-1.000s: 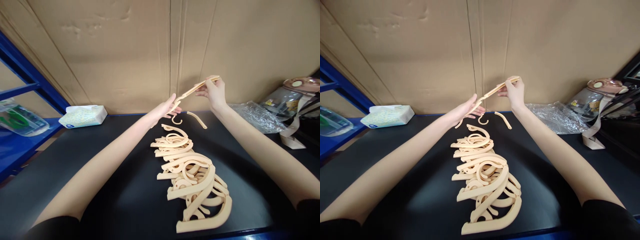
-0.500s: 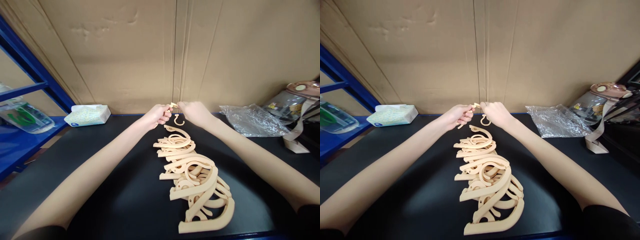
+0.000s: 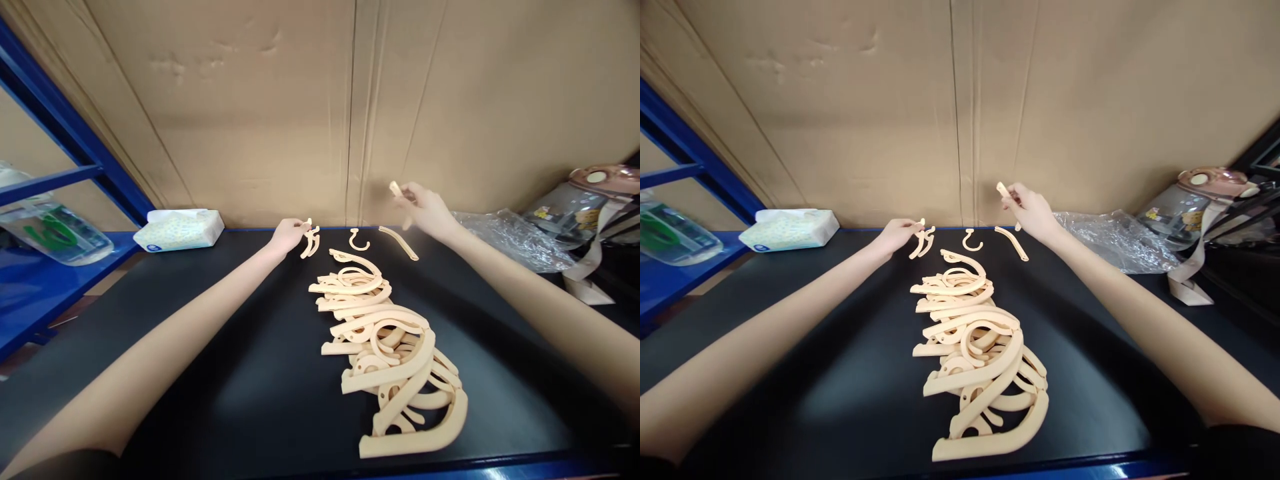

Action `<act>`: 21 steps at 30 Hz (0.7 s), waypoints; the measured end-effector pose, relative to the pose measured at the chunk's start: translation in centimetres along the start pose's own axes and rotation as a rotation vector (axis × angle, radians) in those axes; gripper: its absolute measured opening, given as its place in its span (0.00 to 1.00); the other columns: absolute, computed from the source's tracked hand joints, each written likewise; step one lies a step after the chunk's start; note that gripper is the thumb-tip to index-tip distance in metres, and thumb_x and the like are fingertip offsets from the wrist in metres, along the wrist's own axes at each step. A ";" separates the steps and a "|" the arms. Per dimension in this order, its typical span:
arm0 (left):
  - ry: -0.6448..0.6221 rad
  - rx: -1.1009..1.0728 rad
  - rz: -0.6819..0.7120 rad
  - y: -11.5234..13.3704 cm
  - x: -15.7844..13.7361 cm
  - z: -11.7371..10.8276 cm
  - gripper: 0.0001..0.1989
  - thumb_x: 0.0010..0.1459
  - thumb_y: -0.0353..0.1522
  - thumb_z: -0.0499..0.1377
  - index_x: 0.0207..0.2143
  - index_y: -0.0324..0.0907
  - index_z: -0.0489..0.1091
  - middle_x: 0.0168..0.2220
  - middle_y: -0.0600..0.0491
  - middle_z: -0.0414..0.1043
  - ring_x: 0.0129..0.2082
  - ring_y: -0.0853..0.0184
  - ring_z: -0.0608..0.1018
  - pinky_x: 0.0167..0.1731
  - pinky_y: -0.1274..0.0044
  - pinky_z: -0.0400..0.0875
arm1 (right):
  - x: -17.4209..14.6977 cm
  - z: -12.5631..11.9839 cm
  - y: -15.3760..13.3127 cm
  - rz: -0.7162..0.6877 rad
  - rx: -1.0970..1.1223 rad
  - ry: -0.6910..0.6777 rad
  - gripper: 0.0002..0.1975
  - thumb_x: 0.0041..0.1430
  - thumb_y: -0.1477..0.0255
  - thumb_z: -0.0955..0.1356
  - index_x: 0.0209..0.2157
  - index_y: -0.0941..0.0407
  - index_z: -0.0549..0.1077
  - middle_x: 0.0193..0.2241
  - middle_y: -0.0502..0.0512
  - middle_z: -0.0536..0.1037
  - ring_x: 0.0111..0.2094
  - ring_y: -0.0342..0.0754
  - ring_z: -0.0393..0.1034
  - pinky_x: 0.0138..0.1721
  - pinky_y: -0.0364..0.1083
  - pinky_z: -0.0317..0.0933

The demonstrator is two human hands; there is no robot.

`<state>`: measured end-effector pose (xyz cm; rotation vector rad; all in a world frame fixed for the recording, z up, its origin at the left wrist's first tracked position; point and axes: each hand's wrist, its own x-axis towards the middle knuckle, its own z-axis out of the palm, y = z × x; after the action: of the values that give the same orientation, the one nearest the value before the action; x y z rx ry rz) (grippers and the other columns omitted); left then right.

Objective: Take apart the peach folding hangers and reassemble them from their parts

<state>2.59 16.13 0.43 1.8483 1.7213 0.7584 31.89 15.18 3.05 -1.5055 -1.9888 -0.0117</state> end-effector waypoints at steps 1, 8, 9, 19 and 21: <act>0.020 0.049 -0.003 -0.6 0.0 0.1 0.16 0.63 0.38 0.56 0.49 0.38 0.67 0.48 0.48 0.70 0.44 0.62 0.75 0.43 0.66 0.73 | -0.6 -0.2 0.5 -0.016 -0.028 0.016 0.14 0.63 0.67 0.60 0.44 0.58 0.70 0.40 0.59 0.79 0.39 0.50 0.74 0.38 0.46 0.64; 0.128 0.310 0.322 -0.9 -2.4 1.0 0.15 0.64 0.35 0.51 0.51 0.39 0.66 0.52 0.43 0.67 0.54 0.55 0.65 0.55 0.64 0.58 | -6.1 0.0 3.6 -0.141 -0.253 -0.056 0.12 0.60 0.71 0.60 0.39 0.56 0.75 0.39 0.61 0.79 0.39 0.56 0.74 0.35 0.51 0.65; 0.073 0.333 0.410 -0.5 -2.7 1.0 0.16 0.64 0.35 0.50 0.51 0.41 0.67 0.51 0.45 0.68 0.53 0.56 0.66 0.54 0.66 0.58 | -6.7 0.2 3.9 -0.167 -0.268 -0.082 0.13 0.60 0.72 0.60 0.39 0.57 0.75 0.40 0.61 0.79 0.39 0.56 0.74 0.35 0.51 0.66; -0.256 0.412 0.657 0.8 -3.4 1.2 0.14 0.64 0.34 0.50 0.42 0.42 0.74 0.43 0.48 0.74 0.48 0.58 0.69 0.51 0.67 0.55 | -7.9 1.1 3.9 -0.250 -0.339 -0.200 0.19 0.60 0.75 0.58 0.47 0.60 0.75 0.51 0.63 0.75 0.49 0.56 0.72 0.48 0.53 0.67; -0.282 0.363 0.635 0.7 -3.2 0.9 0.12 0.63 0.34 0.51 0.38 0.42 0.74 0.40 0.49 0.73 0.46 0.59 0.70 0.51 0.68 0.56 | -8.0 1.0 3.6 -0.239 -0.336 -0.205 0.20 0.60 0.75 0.57 0.48 0.60 0.74 0.49 0.63 0.76 0.47 0.55 0.73 0.46 0.52 0.67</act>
<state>3.61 12.89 0.05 2.6580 1.1429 0.3807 35.67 9.93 -2.91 -1.5085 -2.4175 -0.3171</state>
